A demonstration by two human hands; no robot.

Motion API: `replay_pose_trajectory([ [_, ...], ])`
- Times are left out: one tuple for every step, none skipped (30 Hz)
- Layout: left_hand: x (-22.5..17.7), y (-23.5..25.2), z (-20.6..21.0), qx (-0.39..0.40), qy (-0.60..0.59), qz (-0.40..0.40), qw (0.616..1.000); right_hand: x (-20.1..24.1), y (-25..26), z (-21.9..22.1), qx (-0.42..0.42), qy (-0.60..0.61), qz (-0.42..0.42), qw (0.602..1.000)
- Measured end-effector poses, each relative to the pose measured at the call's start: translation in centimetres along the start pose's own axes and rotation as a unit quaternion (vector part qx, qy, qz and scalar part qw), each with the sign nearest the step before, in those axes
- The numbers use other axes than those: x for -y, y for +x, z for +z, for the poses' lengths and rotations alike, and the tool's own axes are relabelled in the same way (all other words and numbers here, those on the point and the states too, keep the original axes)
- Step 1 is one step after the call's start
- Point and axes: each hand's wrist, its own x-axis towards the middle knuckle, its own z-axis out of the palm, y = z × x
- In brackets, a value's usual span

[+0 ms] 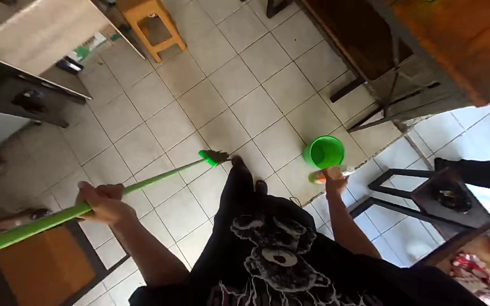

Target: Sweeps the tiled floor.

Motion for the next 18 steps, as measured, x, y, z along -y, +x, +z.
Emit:
replay_pose_trajectory([
  [0.9, 1.8, 1.9, 0.018, -0.003, 0.007, 1.0, 2.4, 2.0, 1.9, -0.005, -0.003, -0.007, 1.0],
  [1.8, 3.6, 3.8, 0.038, -0.006, 0.014, 0.999, 4.6, 3.7, 3.8, -0.012, -0.002, -0.011, 1.0],
  [2.6, 5.5, 5.6, 0.056, -0.011, 0.016, 0.998, 6.6, 5.1, 5.8, -0.023, 0.003, -0.013, 1.0],
  [3.4, 7.3, 7.5, 0.069, -0.016, 0.016, 0.997, 8.6, 6.2, 7.5, -0.029, -0.003, -0.01, 1.0],
  [4.3, 9.1, 9.5, 0.08, -0.024, 0.011, 0.996, 10.6, 7.1, 9.2, -0.032, -0.015, -0.005, 0.999],
  [5.3, 11.1, 11.7, 0.085, -0.031, 0.005, 0.996, 12.8, 7.7, 10.8, -0.032, -0.031, 0.005, 0.999],
  [6.3, 13.2, 14.0, 0.088, -0.034, -0.006, 0.996, 15.3, 7.9, 12.3, -0.03, -0.045, 0.02, 0.998],
  [7.5, 15.5, 16.5, 0.087, -0.035, -0.019, 0.995, 17.8, 7.8, 13.7, -0.028, -0.057, 0.035, 0.997],
  [8.8, 17.6, 18.9, 0.08, -0.031, -0.036, 0.996, 20.3, 7.8, 14.9, -0.026, -0.068, 0.043, 0.996],
  [9.9, 19.5, 21.3, 0.064, -0.021, -0.056, 0.996, 22.6, 8.0, 16.1, -0.024, -0.081, 0.044, 0.995],
  [10.8, 21.5, 23.9, 0.045, -0.016, -0.069, 0.996, 24.9, 8.5, 17.7, -0.019, -0.086, 0.041, 0.995],
  [11.4, 23.7, 26.7, 0.029, -0.009, -0.072, 0.997, 27.1, 9.3, 19.7, -0.017, -0.086, 0.038, 0.995],
  [11.9, 25.7, 29.2, 0.023, -0.003, -0.073, 0.997, 29.1, 9.6, 21.3, -0.015, -0.092, 0.041, 0.995],
  [12.3, 27.5, 30.9, 0.022, 0.001, -0.072, 0.997, 31.0, 9.5, 22.4, -0.014, -0.099, 0.044, 0.994],
  [12.6, 29.4, 32.5, 0.022, 0.004, -0.062, 0.998, 33.2, 9.4, 23.8, -0.009, -0.109, 0.045, 0.993],
  [12.8, 31.7, 34.3, 0.019, 0.006, -0.046, 0.999, 35.6, 9.7, 25.7, -0.004, -0.119, 0.041, 0.992],
  [13.0, 34.0, 35.8, 0.015, 0.013, -0.032, 0.999, 37.6, 10.2, 27.6, -0.003, -0.129, 0.03, 0.991],
  [13.2, 36.0, 36.9, 0.009, 0.024, -0.028, 0.999, 39.3, 10.9, 29.2, 0.002, -0.14, 0.02, 0.99],
])
